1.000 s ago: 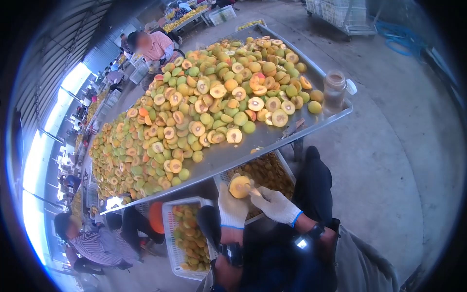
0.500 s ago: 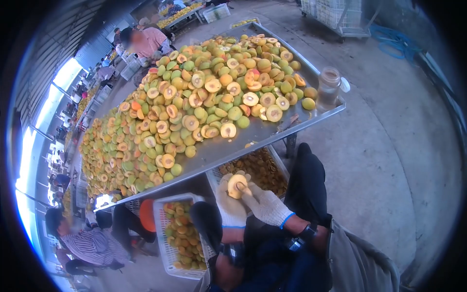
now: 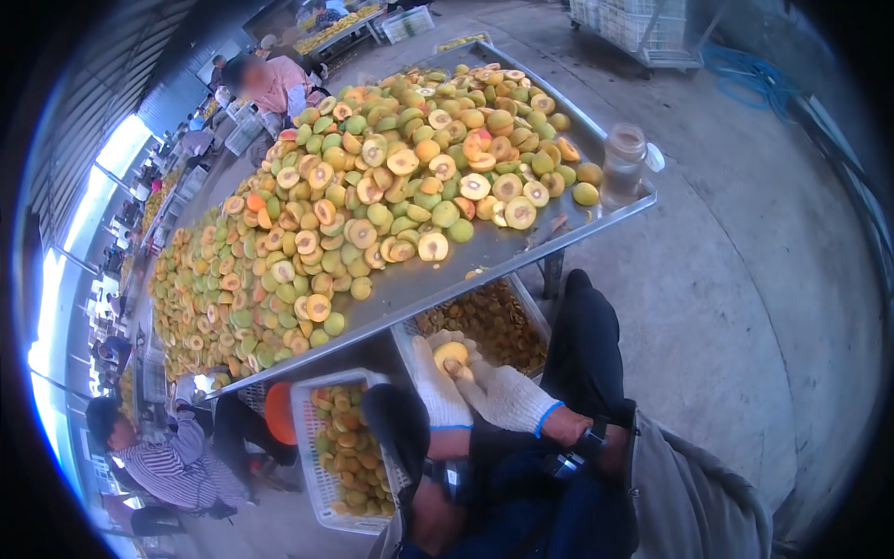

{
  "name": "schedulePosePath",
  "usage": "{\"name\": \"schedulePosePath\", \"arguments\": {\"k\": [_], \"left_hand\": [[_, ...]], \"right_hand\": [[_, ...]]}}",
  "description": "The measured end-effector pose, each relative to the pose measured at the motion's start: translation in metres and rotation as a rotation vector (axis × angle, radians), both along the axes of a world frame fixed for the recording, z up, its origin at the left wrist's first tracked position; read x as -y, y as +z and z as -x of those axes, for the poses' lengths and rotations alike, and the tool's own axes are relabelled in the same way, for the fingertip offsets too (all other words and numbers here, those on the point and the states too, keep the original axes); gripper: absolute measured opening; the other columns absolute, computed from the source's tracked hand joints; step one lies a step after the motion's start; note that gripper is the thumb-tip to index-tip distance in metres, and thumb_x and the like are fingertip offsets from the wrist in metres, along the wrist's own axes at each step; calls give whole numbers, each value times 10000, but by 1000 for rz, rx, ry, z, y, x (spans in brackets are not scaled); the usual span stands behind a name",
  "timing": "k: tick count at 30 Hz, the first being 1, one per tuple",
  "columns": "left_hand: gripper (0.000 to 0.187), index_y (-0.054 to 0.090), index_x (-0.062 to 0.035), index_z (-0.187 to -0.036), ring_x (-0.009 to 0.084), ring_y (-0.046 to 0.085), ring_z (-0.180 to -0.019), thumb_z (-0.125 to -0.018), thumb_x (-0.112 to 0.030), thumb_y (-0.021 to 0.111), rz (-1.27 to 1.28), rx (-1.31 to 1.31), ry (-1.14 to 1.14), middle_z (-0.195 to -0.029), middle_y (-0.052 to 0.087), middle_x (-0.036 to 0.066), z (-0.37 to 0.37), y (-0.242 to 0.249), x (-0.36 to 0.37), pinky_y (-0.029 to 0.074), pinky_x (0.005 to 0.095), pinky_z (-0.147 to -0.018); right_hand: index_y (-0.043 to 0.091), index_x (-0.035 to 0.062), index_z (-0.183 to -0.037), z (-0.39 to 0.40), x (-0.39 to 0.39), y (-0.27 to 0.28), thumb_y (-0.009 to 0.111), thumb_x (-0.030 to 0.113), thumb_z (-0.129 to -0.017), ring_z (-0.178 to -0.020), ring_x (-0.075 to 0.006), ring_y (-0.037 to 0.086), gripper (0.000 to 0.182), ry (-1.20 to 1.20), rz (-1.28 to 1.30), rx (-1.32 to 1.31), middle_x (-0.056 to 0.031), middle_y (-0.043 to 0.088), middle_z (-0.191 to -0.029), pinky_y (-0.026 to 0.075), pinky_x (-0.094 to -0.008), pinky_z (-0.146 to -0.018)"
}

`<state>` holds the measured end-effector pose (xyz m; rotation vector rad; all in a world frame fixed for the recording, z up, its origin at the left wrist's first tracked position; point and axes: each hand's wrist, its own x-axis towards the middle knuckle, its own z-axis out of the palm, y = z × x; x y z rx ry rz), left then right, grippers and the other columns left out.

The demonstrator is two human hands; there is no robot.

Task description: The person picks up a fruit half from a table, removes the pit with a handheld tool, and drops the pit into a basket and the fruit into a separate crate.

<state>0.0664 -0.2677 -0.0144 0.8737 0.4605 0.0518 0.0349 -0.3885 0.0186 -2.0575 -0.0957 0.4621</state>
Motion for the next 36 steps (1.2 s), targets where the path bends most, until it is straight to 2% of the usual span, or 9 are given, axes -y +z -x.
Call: {"name": "schedulePosePath", "arguments": {"k": [8,10,11,13,14,16,26,32,36], "left_hand": [[589,691,58,-962,278,703,-690,-1078,-485,495,-163,6,-51,-833,724,186,-2,-4,-8,580,365,-608],[635,710,58,-904,277,702,-680,-1074,-509,483,-229,67,-138,-794,726,185,-2,-4,-11,583,368,-625],[635,710,58,-904,277,702,-680,-1074,-509,483,-233,65,-139,-794,726,185,-3,-6,-13,583,368,-625],[638,717,56,-900,279,704,-681,-1077,-507,473,-208,160,-195,-786,726,185,-6,-12,-16,585,377,-640],[638,717,56,-900,279,704,-681,-1077,-507,473,-210,159,-198,-786,726,185,-6,-13,-16,585,377,-640],[617,715,42,-895,284,704,-685,-1078,-496,474,-171,222,-255,-785,725,181,-6,-13,-16,583,381,-652],[631,677,-7,-856,284,682,-667,-1083,-533,413,-77,-26,-225,-778,706,166,-9,-3,-6,576,388,-636],[608,656,5,-1012,301,690,-708,-1086,-542,401,74,-64,-263,-879,712,185,-11,-8,-10,579,402,-641],[572,634,5,-1110,326,693,-857,-1092,-519,404,187,53,-154,-1019,700,203,-11,-7,-19,584,420,-762]], "right_hand": [[630,-17,-1247,5,2,-37,529,404,-1058,-739,-478,697,473,45,-162,73,-306,709,-906,531,-552,-702],[666,15,-1161,5,-2,-48,534,439,-1064,-600,-303,661,455,41,-307,124,-154,723,-813,520,-443,-602],[666,15,-1161,5,0,-52,534,439,-1064,-600,-303,661,455,39,-311,123,-154,723,-813,520,-443,-602],[660,59,-972,1,6,-31,522,559,-1047,-509,-173,577,524,32,-452,-432,-43,618,-676,451,-321,-473],[660,59,-972,0,9,-25,522,559,-1047,-509,-173,577,524,29,-455,-432,-43,618,-676,451,-321,-473],[623,121,-908,-2,13,-17,507,604,-1044,-494,-38,443,514,70,-542,-601,60,488,-649,336,-214,-417],[594,146,-899,-10,28,-24,535,629,-1026,-474,-35,414,503,157,-670,-718,74,464,-635,299,-209,-392],[539,176,-892,-13,31,-16,483,530,-1084,-466,-15,327,407,193,-764,-853,102,394,-627,238,-206,-387],[552,136,-917,-9,39,-28,466,494,-1103,-447,-21,331,412,163,-967,-877,88,401,-619,252,-211,-373]]}}
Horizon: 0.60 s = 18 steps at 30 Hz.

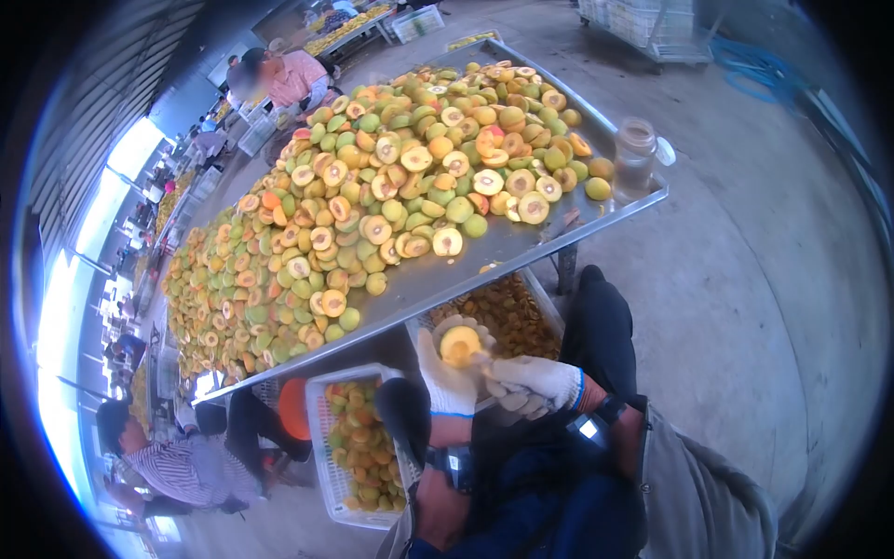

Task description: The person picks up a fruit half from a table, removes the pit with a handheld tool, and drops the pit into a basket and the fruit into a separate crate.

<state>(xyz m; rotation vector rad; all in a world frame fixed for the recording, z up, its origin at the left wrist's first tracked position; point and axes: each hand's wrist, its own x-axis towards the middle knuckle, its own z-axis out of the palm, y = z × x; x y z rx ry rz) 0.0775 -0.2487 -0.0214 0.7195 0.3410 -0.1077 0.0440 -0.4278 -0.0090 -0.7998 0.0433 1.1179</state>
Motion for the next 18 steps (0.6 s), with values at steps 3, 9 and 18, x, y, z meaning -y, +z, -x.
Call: {"name": "schedulePosePath", "arguments": {"k": [3,9,18], "left_hand": [[358,619,4,-1156,327,685,-944,-1103,-299,437,-361,238,154,-1041,677,177,1,-11,-28,576,427,-872],[245,647,9,-1083,299,681,-1021,-1017,-194,524,-1605,82,770,-1055,666,160,49,34,-144,581,382,-860],[395,694,81,-1204,270,677,-1035,-1001,-240,585,-1634,-367,802,-1152,718,207,90,23,-244,531,389,-908]], "right_hand": [[567,114,-947,-7,-4,-17,449,541,-1096,-424,-42,368,467,-58,44,21,63,418,-600,294,-217,-364],[598,116,-844,-11,-16,-17,421,632,-1061,-471,-92,486,587,-212,484,216,16,526,-629,374,-246,-428],[588,110,-896,-16,-23,-33,458,509,-1075,-485,-76,521,456,-253,499,295,25,549,-660,382,-241,-415]]}}
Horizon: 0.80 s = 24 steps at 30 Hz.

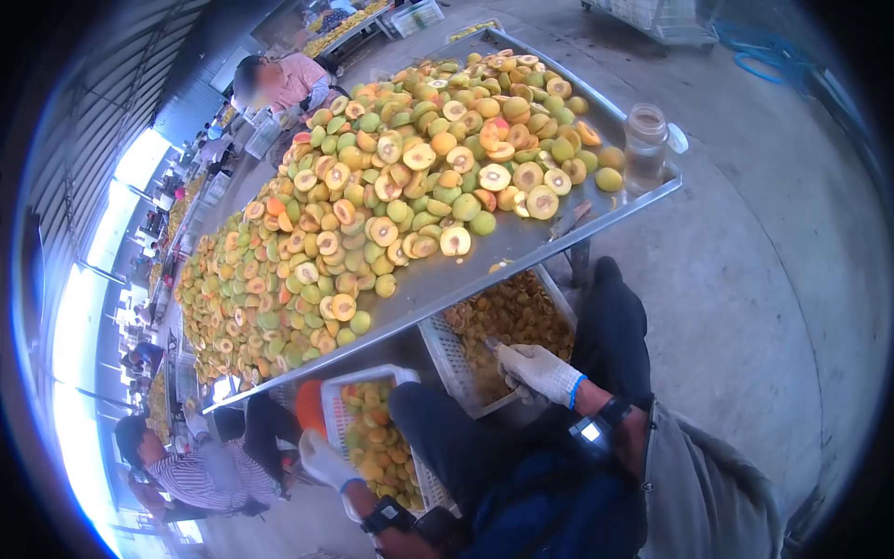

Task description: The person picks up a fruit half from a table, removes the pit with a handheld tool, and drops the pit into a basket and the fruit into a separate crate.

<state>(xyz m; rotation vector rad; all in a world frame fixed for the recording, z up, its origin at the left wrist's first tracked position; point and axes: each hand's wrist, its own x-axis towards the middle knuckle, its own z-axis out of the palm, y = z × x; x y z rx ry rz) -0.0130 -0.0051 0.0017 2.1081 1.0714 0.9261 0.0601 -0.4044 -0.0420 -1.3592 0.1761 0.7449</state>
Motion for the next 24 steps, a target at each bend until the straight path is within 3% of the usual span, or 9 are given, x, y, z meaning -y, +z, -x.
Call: {"name": "schedulePosePath", "arguments": {"k": [1,3,7,11,18,20,21,23,24], "left_hand": [[384,695,84,-1210,269,688,-1021,-998,-219,592,189,88,-153,-1117,733,199,-16,7,22,529,382,-907],[342,701,94,-1182,267,702,-976,-984,-168,606,138,11,-343,-1049,755,180,-59,35,90,530,378,-910],[348,715,66,-1140,301,713,-953,-944,-215,653,35,7,-742,-1033,754,217,-171,-2,144,531,387,-909],[535,737,32,-1127,447,693,-1040,-877,-438,679,-74,-252,-845,-1066,722,299,-273,-47,194,523,467,-935],[573,737,44,-1032,446,709,-976,-789,-474,752,-84,-520,-739,-1005,727,309,-330,-101,231,539,497,-882],[369,702,51,-1051,240,713,-851,-867,-267,732,99,-317,-864,-931,733,172,-331,-109,227,572,362,-707],[369,702,51,-1051,240,713,-851,-867,-267,732,100,-314,-860,-931,733,172,-326,-101,226,572,362,-707],[364,629,18,-1184,193,670,-814,-872,-153,708,743,-53,-955,-975,684,122,-303,-65,230,563,326,-664],[390,564,13,-1264,217,658,-794,-902,-106,646,842,8,-953,-1052,667,136,-290,-48,233,565,331,-669]], "right_hand": [[588,110,-896,-1,1,1,458,509,-1075,-485,-76,521,456,-1,-4,2,25,549,-660,382,-241,-415],[582,112,-895,-1,3,4,455,505,-1079,-476,-73,521,452,-16,11,-22,29,550,-659,382,-240,-399],[583,113,-903,-1,11,-3,445,502,-1083,-479,-74,526,450,-67,-43,-21,28,556,-671,379,-239,-396],[586,100,-918,1,16,-15,468,461,-1089,-496,-82,521,416,-131,-98,-67,24,554,-688,399,-244,-444],[576,85,-924,-1,19,-24,516,442,-1082,-560,-73,509,396,-107,-128,-27,25,530,-706,423,-252,-524],[575,84,-923,0,16,-27,515,444,-1082,-558,-75,512,398,-80,-118,-18,23,531,-705,422,-254,-523],[575,81,-925,-1,16,-27,517,444,-1082,-560,-78,516,399,-69,-121,-17,22,530,-704,423,-256,-524],[575,79,-927,-4,19,-18,518,443,-1082,-561,-80,519,401,-65,-120,-9,21,530,-704,424,-258,-525],[577,76,-928,-1,21,-20,520,439,-1082,-562,-81,522,398,-62,-112,40,20,528,-705,427,-258,-528]]}}
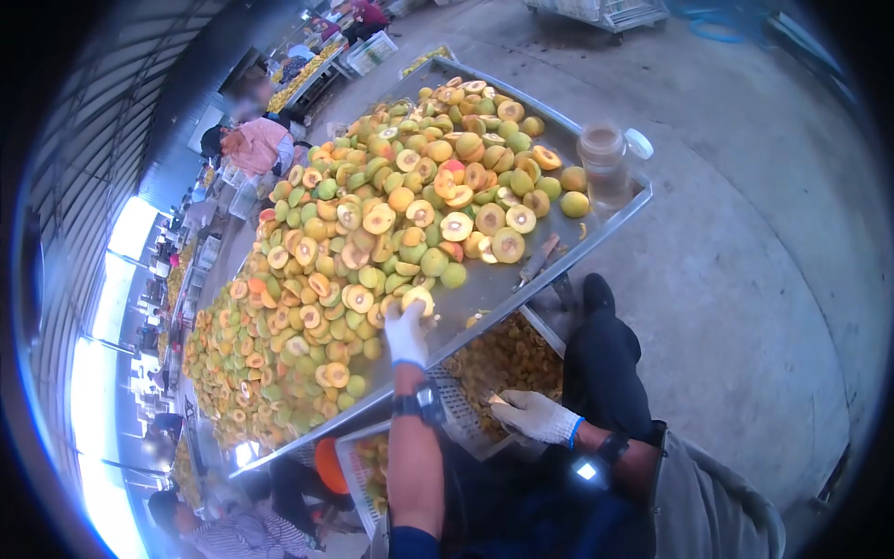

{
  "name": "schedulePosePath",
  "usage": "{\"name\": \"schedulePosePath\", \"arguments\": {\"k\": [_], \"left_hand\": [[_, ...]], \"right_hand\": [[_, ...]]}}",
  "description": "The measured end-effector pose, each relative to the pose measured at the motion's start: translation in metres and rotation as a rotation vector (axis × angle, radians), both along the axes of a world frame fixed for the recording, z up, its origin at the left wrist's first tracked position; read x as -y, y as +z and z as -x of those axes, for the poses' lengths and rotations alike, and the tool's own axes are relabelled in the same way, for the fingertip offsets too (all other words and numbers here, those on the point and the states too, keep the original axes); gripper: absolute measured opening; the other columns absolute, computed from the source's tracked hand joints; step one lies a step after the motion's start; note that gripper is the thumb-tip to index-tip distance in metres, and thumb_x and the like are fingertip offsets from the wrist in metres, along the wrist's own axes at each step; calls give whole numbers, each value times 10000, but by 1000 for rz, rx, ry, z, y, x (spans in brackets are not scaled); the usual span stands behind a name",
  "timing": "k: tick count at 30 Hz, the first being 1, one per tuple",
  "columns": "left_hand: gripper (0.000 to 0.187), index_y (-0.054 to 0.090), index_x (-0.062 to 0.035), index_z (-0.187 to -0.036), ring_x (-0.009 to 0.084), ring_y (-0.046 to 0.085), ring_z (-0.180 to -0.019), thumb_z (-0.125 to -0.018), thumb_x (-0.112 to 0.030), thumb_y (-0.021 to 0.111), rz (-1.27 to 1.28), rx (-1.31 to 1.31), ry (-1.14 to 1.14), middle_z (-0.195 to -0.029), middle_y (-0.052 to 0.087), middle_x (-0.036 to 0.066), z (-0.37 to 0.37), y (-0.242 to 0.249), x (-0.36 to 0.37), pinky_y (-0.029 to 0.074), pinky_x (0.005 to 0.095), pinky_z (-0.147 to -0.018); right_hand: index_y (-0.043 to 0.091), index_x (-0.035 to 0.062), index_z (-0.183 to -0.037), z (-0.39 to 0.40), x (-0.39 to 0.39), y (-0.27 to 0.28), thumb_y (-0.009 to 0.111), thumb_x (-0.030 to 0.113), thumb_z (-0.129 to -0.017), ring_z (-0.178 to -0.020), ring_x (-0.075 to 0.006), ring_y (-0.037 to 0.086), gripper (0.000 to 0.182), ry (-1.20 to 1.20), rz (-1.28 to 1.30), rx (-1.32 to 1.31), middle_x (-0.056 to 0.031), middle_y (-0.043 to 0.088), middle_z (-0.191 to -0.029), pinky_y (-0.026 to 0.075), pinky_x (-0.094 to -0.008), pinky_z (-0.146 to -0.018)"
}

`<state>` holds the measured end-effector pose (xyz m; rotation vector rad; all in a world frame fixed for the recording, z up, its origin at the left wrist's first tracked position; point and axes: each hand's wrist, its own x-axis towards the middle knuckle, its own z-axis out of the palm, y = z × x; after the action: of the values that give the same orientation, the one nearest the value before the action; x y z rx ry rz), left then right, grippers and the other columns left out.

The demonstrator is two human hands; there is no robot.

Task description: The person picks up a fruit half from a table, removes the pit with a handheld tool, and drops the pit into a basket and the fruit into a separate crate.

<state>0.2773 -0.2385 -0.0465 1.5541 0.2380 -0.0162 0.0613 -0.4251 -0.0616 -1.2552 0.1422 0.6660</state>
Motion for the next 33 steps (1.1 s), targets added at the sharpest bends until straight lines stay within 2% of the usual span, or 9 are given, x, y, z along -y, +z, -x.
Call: {"name": "schedulePosePath", "arguments": {"k": [4,7,9,10,13,17,20,26,33], "left_hand": [[397,542,20,-1288,253,670,-791,-924,-120,614,137,33,-41,-1070,673,154,65,20,-19,576,382,-721],[383,536,24,-1306,304,683,-925,-947,-106,556,452,-27,-212,-1107,665,187,118,13,-25,574,432,-825],[387,543,6,-1318,368,659,-1103,-963,-148,557,768,-117,-74,-1199,657,202,150,17,-11,529,529,-974],[401,535,-10,-1340,405,606,-1226,-1011,-238,550,752,-71,-115,-1270,639,204,162,18,-8,503,564,-1020],[462,516,-26,-1376,426,602,-1232,-1061,-362,481,966,-120,-26,-1311,617,211,184,22,2,484,577,-1045],[538,488,-55,-1423,429,598,-1230,-1083,-464,405,958,-175,63,-1344,591,218,196,14,9,470,563,-1073],[515,506,-57,-1410,410,633,-1145,-1077,-436,404,915,-159,109,-1306,610,209,201,16,14,506,534,-1022],[460,581,-44,-1307,361,669,-987,-1050,-394,429,832,-179,209,-1191,656,189,204,24,21,550,475,-923],[480,612,-39,-1237,337,672,-944,-1073,-431,391,763,-170,303,-1118,674,175,209,32,28,559,452,-882]], "right_hand": [[609,58,-977,1,1,5,533,410,-1077,-593,-81,534,374,-51,-34,82,13,544,-718,443,-264,-558],[637,51,-1029,0,3,34,547,397,-1070,-628,-78,536,360,-49,42,182,8,561,-737,443,-264,-584],[655,31,-1115,-1,4,57,557,396,-1066,-700,-107,576,381,3,110,193,-35,616,-777,480,-292,-654],[658,25,-1149,-1,2,65,561,403,-1064,-745,-141,612,400,16,154,228,-72,653,-816,498,-318,-701],[662,19,-1210,3,-7,74,559,417,-1060,-845,-244,681,437,26,249,276,-156,709,-911,522,-379,-794],[671,19,-1232,3,-15,77,536,445,-1055,-973,-430,707,481,74,408,317,-265,719,-1027,526,-464,-855],[668,8,-1229,4,-19,77,523,464,-1050,-986,-484,679,511,100,458,306,-292,710,-1024,525,-499,-849],[663,10,-1137,10,-30,72,526,436,-1057,-962,-511,671,454,73,554,380,-302,708,-1004,510,-532,-832],[637,5,-1194,16,-38,81,501,414,-1064,-962,-516,671,451,78,600,414,-314,704,-1005,514,-558,-840]]}}
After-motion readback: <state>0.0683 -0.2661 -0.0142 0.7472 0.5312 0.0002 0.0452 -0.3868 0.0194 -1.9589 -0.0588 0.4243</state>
